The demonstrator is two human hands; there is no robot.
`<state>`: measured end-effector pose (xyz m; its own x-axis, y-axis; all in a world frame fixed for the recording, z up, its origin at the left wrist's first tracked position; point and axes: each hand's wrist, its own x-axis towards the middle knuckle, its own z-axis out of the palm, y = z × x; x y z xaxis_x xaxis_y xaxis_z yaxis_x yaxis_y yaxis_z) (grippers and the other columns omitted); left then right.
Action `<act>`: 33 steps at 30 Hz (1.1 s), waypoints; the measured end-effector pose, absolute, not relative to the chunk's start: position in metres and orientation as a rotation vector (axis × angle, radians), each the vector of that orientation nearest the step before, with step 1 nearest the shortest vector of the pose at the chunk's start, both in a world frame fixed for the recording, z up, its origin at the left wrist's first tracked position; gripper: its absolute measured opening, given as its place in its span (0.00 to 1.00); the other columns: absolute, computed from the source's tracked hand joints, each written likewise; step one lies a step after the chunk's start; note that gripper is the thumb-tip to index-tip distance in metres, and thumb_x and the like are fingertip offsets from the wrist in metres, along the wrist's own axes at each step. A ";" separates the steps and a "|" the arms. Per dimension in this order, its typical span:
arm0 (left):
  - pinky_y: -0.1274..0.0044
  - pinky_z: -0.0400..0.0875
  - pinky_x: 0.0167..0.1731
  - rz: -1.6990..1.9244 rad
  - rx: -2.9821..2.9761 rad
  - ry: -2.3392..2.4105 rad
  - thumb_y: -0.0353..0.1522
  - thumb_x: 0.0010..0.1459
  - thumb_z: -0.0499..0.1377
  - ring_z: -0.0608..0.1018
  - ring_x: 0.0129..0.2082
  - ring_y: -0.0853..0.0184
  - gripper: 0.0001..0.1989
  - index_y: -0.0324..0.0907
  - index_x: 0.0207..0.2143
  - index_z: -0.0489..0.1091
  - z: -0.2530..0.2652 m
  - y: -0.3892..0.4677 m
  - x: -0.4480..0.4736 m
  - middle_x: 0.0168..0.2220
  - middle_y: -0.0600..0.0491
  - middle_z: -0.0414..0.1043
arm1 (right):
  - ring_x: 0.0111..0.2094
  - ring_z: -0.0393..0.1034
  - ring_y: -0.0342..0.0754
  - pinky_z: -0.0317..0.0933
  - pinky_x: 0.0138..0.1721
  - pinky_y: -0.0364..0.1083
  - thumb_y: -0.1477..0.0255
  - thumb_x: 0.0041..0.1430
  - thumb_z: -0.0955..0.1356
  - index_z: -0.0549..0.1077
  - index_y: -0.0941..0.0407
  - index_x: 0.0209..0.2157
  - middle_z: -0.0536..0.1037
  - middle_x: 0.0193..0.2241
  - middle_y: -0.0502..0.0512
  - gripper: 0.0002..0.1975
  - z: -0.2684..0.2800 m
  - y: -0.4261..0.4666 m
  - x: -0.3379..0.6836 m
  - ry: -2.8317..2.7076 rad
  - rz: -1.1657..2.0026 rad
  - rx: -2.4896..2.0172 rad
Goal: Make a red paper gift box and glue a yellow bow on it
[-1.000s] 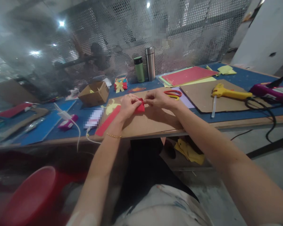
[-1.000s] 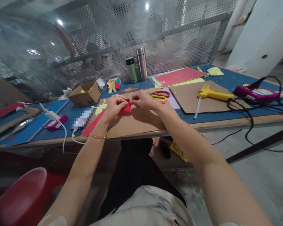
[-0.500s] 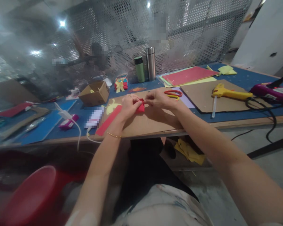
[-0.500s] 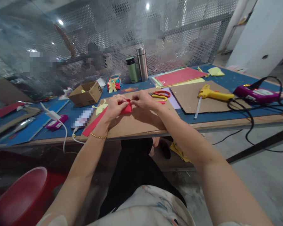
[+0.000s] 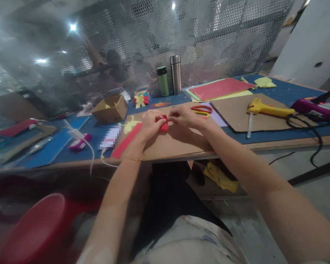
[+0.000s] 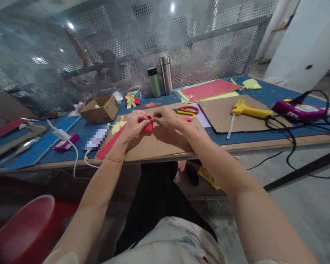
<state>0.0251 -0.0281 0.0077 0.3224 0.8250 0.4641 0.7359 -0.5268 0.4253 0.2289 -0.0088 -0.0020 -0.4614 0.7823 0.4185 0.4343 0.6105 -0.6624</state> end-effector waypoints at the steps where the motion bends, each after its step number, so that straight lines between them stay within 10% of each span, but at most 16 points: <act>1: 0.53 0.64 0.65 0.989 2.442 1.455 0.27 0.60 0.64 0.77 0.53 0.54 0.09 0.47 0.27 0.76 0.008 -0.028 0.025 0.46 0.50 0.81 | 0.28 0.62 0.44 0.53 0.31 0.45 0.63 0.61 0.70 0.71 0.55 0.24 0.71 0.21 0.49 0.15 -0.002 -0.009 0.229 -2.108 0.619 -0.952; 22: 0.52 0.59 0.61 1.165 2.505 1.873 0.34 0.63 0.64 0.73 0.58 0.43 0.09 0.44 0.34 0.86 0.035 -0.029 0.044 0.47 0.41 0.80 | 0.47 0.65 0.59 0.52 0.51 0.57 0.69 0.73 0.62 0.78 0.52 0.37 0.80 0.42 0.61 0.14 0.000 -0.017 0.236 -1.723 -0.525 -0.985; 33: 0.75 0.72 0.36 1.432 1.738 1.204 0.30 0.56 0.69 0.79 0.30 0.66 0.04 0.39 0.31 0.85 0.038 -0.002 0.069 0.29 0.52 0.83 | 0.38 0.68 0.52 0.63 0.44 0.52 0.65 0.66 0.70 0.79 0.53 0.36 0.77 0.35 0.54 0.08 -0.006 0.018 0.237 -1.494 0.110 -0.909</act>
